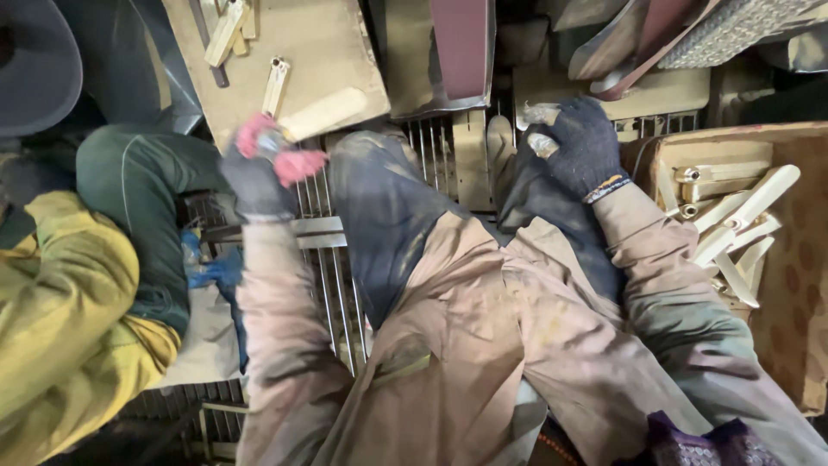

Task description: The person sits on the floor and repeatedly sands small wooden pieces against a belt sander. They pick up each piece, press it against the moving belt, and then place it into a nearby wooden crate.

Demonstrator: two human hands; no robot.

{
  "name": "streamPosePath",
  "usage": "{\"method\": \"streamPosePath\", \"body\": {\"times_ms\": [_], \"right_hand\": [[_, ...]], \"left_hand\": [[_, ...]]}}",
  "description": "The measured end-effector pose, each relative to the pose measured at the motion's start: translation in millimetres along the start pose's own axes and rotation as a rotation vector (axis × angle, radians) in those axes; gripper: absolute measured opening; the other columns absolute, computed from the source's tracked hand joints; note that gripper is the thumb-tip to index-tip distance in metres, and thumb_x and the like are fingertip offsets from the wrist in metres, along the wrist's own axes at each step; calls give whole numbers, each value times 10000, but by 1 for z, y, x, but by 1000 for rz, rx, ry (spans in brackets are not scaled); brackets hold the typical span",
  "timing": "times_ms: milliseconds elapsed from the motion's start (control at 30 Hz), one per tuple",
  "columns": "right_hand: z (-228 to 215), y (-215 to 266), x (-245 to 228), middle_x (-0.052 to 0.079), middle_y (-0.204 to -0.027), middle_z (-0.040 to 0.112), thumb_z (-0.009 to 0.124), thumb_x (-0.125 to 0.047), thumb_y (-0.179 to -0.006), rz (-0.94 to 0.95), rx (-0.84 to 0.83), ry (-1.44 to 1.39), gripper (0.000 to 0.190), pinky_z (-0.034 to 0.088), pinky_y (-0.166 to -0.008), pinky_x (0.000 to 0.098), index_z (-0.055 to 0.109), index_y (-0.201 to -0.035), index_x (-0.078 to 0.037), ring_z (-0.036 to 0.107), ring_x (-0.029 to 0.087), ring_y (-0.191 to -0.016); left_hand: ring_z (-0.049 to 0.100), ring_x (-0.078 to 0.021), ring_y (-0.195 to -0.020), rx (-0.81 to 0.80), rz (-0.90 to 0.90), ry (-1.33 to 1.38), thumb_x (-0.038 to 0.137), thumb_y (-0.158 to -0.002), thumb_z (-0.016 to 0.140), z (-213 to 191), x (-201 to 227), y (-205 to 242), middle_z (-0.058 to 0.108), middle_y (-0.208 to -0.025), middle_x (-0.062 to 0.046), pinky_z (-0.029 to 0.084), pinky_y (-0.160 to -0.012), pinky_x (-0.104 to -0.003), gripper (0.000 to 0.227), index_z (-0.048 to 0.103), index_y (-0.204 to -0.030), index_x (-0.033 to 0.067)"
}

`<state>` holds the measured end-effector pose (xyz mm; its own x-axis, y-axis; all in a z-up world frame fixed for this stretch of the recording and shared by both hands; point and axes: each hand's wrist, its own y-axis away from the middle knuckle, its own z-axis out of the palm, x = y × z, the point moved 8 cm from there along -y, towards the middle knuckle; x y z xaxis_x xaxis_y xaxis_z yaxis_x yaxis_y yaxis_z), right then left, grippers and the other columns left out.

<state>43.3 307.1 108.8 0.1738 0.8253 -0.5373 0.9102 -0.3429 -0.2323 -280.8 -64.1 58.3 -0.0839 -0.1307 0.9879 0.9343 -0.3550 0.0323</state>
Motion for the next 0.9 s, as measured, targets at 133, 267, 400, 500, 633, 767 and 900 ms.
{"method": "streamPosePath", "body": {"times_ms": [133,267,400,500,633,767,900], "right_hand": [[-4,6,-54,169,-1124,683,728,-292,-931,-28,-160,-301,408,479,-912,450,687,-1282,-89,624,345,-1045],[26,22,-81,158,-1267,659,713,-207,-945,186,-460,-898,633,530,-869,412,502,-1512,-22,635,245,-992],[30,33,-76,125,-1273,698,750,-191,-897,176,-461,-1064,568,517,-1022,343,595,-1389,45,658,196,-1142],[13,36,-61,136,-1258,644,661,-205,-968,51,-332,-1130,439,440,-1066,326,601,-1293,83,591,211,-1173],[22,38,-35,141,-1113,719,660,-287,-986,242,-319,-1388,485,501,-826,288,642,-1298,84,619,177,-897],[21,40,-18,158,-1066,702,653,-275,-1029,243,-171,-1270,416,492,-719,282,662,-1216,97,607,180,-794],[39,47,1,149,-1105,705,675,-214,-1007,384,-124,-1328,415,522,-791,293,639,-1287,91,633,180,-892]], "left_hand": [[573,-251,-486,-170,-229,237,104,-1032,514,46,-26,85,522,-713,-121,502,-474,-385,209,613,-1201,29],[477,-100,-523,-169,-399,249,268,-1083,513,92,-54,131,598,-882,-80,398,-446,-264,320,702,-1177,28],[610,-122,-858,-271,-223,20,128,-1018,640,137,-50,151,675,-1079,-61,492,-753,-272,213,713,-1172,-1],[654,-134,-960,-279,98,-356,53,-950,708,142,-17,149,684,-1070,-36,539,-853,-284,220,704,-1169,32],[680,-184,-869,-334,108,150,-36,-910,718,122,8,121,652,-1244,-91,584,-797,-366,449,611,-1335,64],[591,-248,-1325,-83,-16,-39,84,-939,650,80,-2,122,449,-1530,-153,656,-761,-464,638,346,-1499,44],[609,-410,-1264,-225,512,-1421,319,-930,766,101,5,165,528,-1446,-187,521,-1024,-493,667,490,-1456,15]]}}
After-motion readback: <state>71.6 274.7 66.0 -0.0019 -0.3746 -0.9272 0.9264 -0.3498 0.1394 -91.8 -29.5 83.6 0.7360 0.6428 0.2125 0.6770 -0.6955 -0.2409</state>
